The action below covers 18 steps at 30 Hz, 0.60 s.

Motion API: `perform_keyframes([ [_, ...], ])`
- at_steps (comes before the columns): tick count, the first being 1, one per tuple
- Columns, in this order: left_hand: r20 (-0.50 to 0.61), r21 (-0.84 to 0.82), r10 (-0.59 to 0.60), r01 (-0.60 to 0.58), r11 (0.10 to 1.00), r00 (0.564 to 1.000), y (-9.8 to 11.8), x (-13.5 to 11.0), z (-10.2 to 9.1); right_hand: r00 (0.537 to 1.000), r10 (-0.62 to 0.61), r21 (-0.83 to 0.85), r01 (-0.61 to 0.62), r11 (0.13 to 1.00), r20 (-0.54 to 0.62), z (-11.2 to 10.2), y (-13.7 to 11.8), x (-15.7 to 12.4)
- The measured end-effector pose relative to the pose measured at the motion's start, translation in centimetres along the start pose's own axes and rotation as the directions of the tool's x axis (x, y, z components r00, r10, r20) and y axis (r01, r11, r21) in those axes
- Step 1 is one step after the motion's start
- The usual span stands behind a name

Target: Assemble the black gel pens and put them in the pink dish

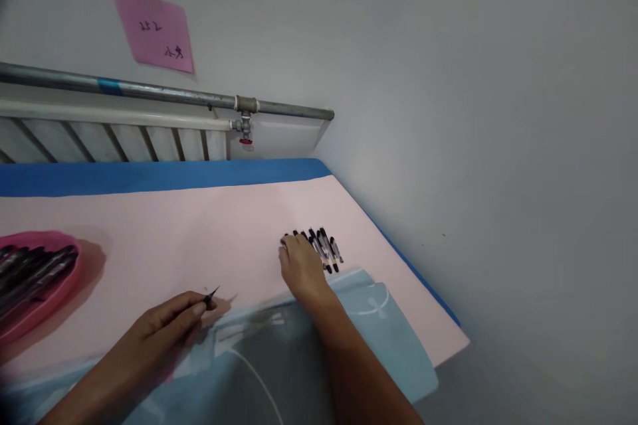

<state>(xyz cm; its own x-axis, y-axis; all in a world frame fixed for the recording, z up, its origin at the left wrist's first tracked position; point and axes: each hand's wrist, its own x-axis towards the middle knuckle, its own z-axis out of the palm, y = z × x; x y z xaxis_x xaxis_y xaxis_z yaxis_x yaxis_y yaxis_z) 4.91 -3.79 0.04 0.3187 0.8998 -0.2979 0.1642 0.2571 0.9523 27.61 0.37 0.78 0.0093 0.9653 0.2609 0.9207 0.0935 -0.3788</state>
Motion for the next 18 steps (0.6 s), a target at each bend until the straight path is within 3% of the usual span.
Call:
perform_keyframes([
  [3,0.020,-0.002,0.011,-0.011,1.000,1.000,0.2,-0.1,-0.1,0.986,0.060,-0.235,-0.022,0.972,0.155,-0.1,0.7,-0.1],
  [7,0.038,-0.033,-0.005,0.006,0.999,0.999,0.0,0.0,-0.2,0.959,0.124,-0.353,-0.027,0.935,0.255,-0.1,-0.1,-0.5],
  [14,0.060,-0.037,0.004,-0.001,0.999,0.998,-0.2,0.2,-0.3,0.933,0.141,-0.365,-0.011,0.931,0.332,-0.3,-0.8,-0.7],
  [18,0.078,-0.032,0.014,-0.011,0.999,0.997,0.1,0.0,-0.3,0.926,0.050,-0.246,0.047,0.968,0.374,0.2,-0.4,-1.0],
])
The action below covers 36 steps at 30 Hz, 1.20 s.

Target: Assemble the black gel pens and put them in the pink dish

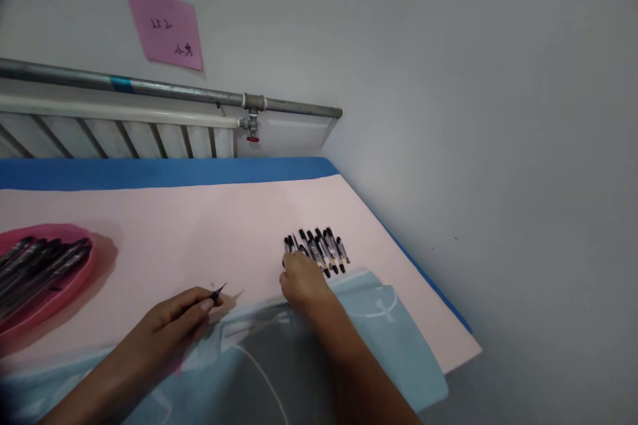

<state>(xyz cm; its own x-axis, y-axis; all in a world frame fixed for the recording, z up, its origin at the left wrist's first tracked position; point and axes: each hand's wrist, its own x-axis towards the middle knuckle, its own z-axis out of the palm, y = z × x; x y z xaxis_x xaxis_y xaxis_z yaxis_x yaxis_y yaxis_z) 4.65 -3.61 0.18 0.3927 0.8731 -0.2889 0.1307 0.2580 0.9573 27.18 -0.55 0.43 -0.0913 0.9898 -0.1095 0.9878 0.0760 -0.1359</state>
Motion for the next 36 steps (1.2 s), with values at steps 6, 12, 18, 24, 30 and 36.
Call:
perform_keyframes([
  [6,-0.022,0.001,-0.032,0.032,0.999,0.999,0.4,-0.2,0.1,0.994,-0.102,0.097,0.098,0.990,0.033,0.3,0.1,0.1],
  [12,-0.007,0.011,-0.022,0.022,1.000,1.000,0.6,-0.3,0.0,0.993,-0.096,0.283,0.111,0.953,-0.067,-0.7,-1.0,-0.2],
  [18,0.027,0.099,0.008,-0.011,0.995,1.000,1.2,-0.6,0.0,0.990,-0.139,0.925,0.043,0.377,0.011,-1.4,-3.9,-1.2],
  [24,0.083,0.160,-0.007,-0.006,0.987,0.997,1.7,-0.8,-0.4,0.990,-0.140,0.948,0.045,0.314,0.000,-1.2,-4.6,-1.6],
  [30,0.106,0.158,-0.011,-0.006,0.987,0.994,1.6,-0.8,-0.5,0.974,-0.213,0.867,0.175,0.466,-0.082,-1.5,-4.3,-1.5],
  [36,0.162,0.230,-0.032,-0.006,0.973,0.986,1.6,-0.8,-0.6,0.901,-0.384,0.780,0.384,0.494,-0.201,-1.3,-4.5,-1.5],
])
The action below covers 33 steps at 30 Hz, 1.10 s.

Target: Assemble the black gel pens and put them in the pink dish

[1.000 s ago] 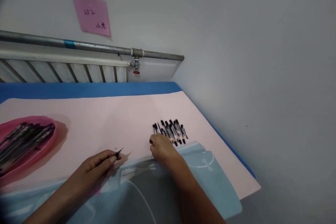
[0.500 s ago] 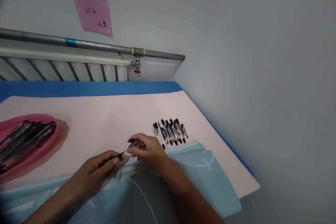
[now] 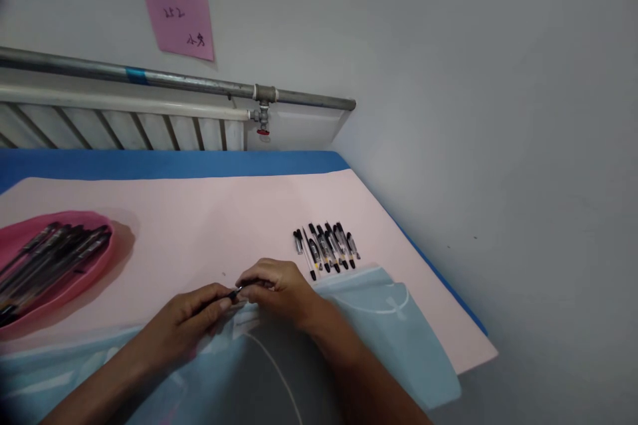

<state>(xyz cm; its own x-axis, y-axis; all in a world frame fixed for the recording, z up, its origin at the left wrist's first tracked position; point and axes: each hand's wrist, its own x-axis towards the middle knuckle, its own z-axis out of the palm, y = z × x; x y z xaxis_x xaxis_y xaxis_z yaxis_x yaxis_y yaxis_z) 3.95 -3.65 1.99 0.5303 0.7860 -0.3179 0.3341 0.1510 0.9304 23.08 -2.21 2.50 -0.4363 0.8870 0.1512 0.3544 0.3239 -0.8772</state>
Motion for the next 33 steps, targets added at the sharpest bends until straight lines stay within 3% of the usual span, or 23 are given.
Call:
perform_keyframes([
  [8,-0.002,0.105,0.052,-0.051,0.993,0.999,0.3,-0.2,-0.1,0.997,0.032,-0.015,-0.031,0.999,0.077,0.3,0.6,-0.1],
  [15,0.009,0.201,0.094,-0.094,0.975,0.996,-0.2,-0.1,-0.1,0.990,-0.047,-0.192,0.073,0.979,0.134,0.5,0.9,0.0],
  [21,0.022,0.189,0.087,-0.090,0.978,0.996,-0.8,0.1,-0.2,0.990,0.018,-0.065,-0.008,0.998,0.142,0.3,0.9,-0.3],
  [26,0.039,0.202,0.097,-0.103,0.974,0.995,-0.9,0.1,-0.2,0.980,-0.061,-0.161,0.092,0.983,0.190,0.1,1.0,-0.2],
  [33,0.042,0.209,0.091,-0.098,0.973,0.995,-0.8,0.2,-0.1,0.973,0.016,-0.142,0.017,0.990,0.230,0.1,0.7,-0.3],
])
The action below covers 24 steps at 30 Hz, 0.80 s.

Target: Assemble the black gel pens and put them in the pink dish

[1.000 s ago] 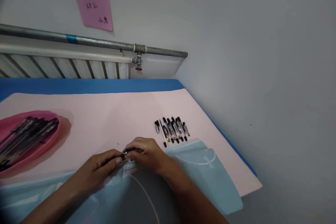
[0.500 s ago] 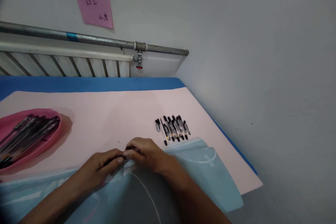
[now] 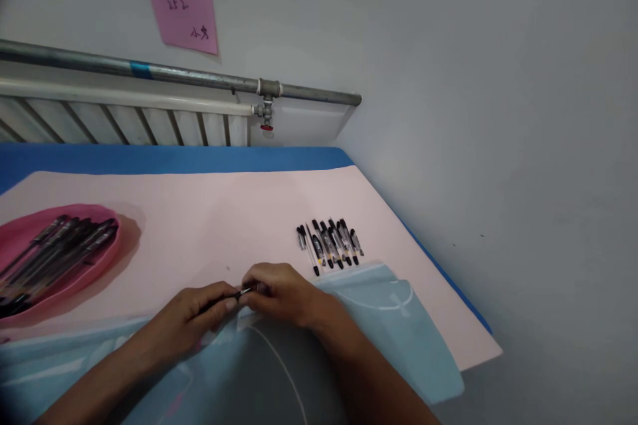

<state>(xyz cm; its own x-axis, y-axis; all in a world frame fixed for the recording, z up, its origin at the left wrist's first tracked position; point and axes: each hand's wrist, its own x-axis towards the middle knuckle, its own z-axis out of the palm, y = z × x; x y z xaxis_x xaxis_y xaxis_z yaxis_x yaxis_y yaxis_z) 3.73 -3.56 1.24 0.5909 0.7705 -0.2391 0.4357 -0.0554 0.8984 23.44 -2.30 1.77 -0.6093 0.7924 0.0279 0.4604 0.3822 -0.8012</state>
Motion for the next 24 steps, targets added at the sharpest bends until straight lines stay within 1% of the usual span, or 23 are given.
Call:
perform_keyframes([
  [3,0.010,0.016,0.006,-0.006,1.000,1.000,0.09,-0.01,0.00,1.000,-0.028,-0.042,0.028,0.999,0.015,0.00,-0.01,0.00],
  [9,0.007,0.014,0.012,-0.012,1.000,1.000,-0.06,0.04,0.00,1.000,0.006,0.038,-0.007,0.999,0.030,-0.12,0.14,-0.14],
  [13,0.008,0.022,0.016,-0.016,1.000,1.000,-0.05,0.03,0.05,0.999,-0.031,-0.021,0.032,0.999,0.038,-0.12,0.04,-0.03],
  [17,0.003,0.027,0.003,-0.003,1.000,1.000,0.12,-0.05,0.04,0.999,0.005,0.000,-0.005,1.000,0.032,-0.16,-0.24,-0.04],
  [24,0.005,0.048,-0.005,0.005,0.999,1.000,-0.03,-0.13,0.18,0.999,0.000,-0.014,0.000,1.000,0.038,-0.13,-0.04,-0.17],
])
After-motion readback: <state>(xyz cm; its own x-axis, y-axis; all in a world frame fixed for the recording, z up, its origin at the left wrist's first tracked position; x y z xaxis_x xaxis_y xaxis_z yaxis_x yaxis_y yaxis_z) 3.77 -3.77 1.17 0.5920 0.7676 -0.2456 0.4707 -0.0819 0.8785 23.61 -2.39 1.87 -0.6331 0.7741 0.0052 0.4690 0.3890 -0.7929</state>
